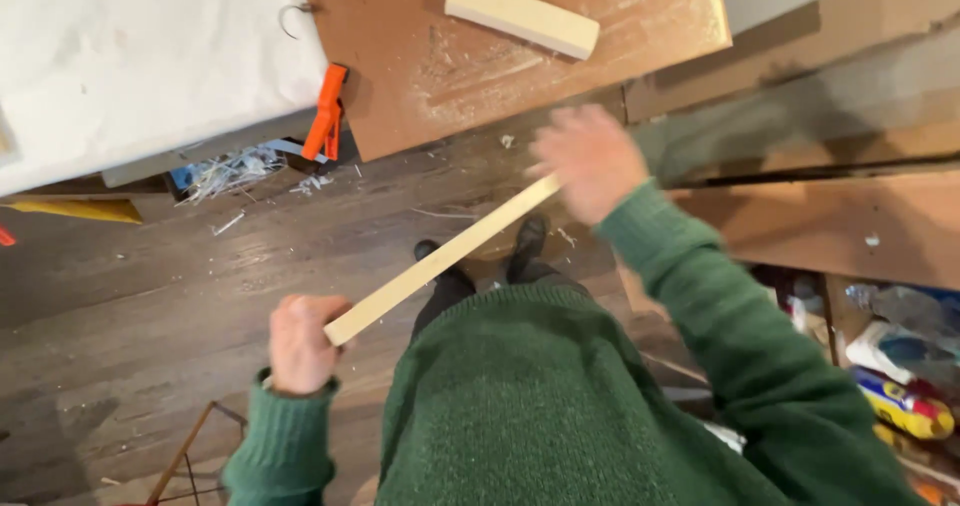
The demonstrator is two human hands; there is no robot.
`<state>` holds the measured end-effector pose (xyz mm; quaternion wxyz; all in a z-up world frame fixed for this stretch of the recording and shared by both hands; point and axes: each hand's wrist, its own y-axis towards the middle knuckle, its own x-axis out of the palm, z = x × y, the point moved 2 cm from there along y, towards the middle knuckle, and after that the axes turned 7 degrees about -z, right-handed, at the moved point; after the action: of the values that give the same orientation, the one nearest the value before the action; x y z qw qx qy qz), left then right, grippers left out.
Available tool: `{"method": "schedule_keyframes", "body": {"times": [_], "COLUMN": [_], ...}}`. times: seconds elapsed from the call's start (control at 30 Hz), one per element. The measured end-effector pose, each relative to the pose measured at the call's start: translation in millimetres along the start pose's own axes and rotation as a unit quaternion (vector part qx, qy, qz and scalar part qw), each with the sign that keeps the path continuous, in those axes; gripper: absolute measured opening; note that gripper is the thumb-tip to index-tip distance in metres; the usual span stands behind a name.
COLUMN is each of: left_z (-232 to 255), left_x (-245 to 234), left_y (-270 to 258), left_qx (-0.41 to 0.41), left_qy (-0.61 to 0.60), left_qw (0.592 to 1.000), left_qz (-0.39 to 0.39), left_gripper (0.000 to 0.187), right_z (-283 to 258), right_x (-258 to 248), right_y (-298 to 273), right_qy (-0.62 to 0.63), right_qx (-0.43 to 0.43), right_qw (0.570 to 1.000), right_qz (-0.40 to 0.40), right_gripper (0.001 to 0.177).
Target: The person is sanding and cleaning the edges of a newly assembled wooden frame in a workshop.
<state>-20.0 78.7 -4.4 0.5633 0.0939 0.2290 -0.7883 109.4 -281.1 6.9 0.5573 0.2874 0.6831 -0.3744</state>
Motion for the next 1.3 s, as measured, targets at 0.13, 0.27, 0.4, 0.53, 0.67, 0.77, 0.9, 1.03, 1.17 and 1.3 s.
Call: {"method": "schedule_keyframes", "body": {"times": [0.13, 0.27, 0.4, 0.53, 0.67, 0.77, 0.9, 1.03, 1.17, 1.3], "left_z": [-19, -36, -56, -56, 11, 43, 70, 58, 59, 70], "left_x": [45, 19, -21, -43, -9, 42, 49, 47, 62, 37], "left_y": [11, -2, -3, 15, 36, 39, 34, 33, 44, 38], "left_qx": [-0.001, -0.001, -0.025, -0.072, -0.160, -0.138, 0.045, 0.043, 0.059, 0.116], "left_qy": [-0.123, -0.097, -0.224, -0.196, -0.002, -0.100, -0.153, -0.166, -0.142, -0.106], "left_qw": [0.992, 0.995, 0.970, 0.944, 0.931, 0.953, 0.981, 0.979, 0.984, 0.984], "left_qz": [-0.028, -0.010, -0.096, -0.256, -0.328, -0.249, -0.108, -0.109, -0.086, -0.087], "left_gripper": [0.076, 0.083, 0.097, 0.086, 0.053, 0.043, 0.059, 0.063, 0.065, 0.071], "right_z": [-70, -16, 53, 22, -57, -91, -57, -22, -70, -28], "right_x": [-8, -17, 29, 15, -38, -56, -39, -11, -50, -78], "right_y": [4, 6, -23, -26, -12, -2, 3, 5, -3, 19], "right_qy": [0.024, -0.001, 0.231, 0.489, 0.366, 0.276, 0.152, 0.120, 0.130, 0.121], "right_qx": [-0.141, -0.006, 0.156, 0.125, 0.064, -0.040, -0.061, 0.024, -0.097, 0.079], "right_qw": [0.961, 0.999, 0.959, 0.847, 0.925, 0.957, 0.970, 0.989, 0.970, 0.969], "right_qz": [0.238, 0.047, 0.052, 0.165, 0.079, 0.081, 0.179, 0.086, 0.182, -0.200], "right_gripper": [0.030, 0.021, 0.021, 0.040, 0.033, 0.035, 0.037, 0.037, 0.048, 0.040]}}
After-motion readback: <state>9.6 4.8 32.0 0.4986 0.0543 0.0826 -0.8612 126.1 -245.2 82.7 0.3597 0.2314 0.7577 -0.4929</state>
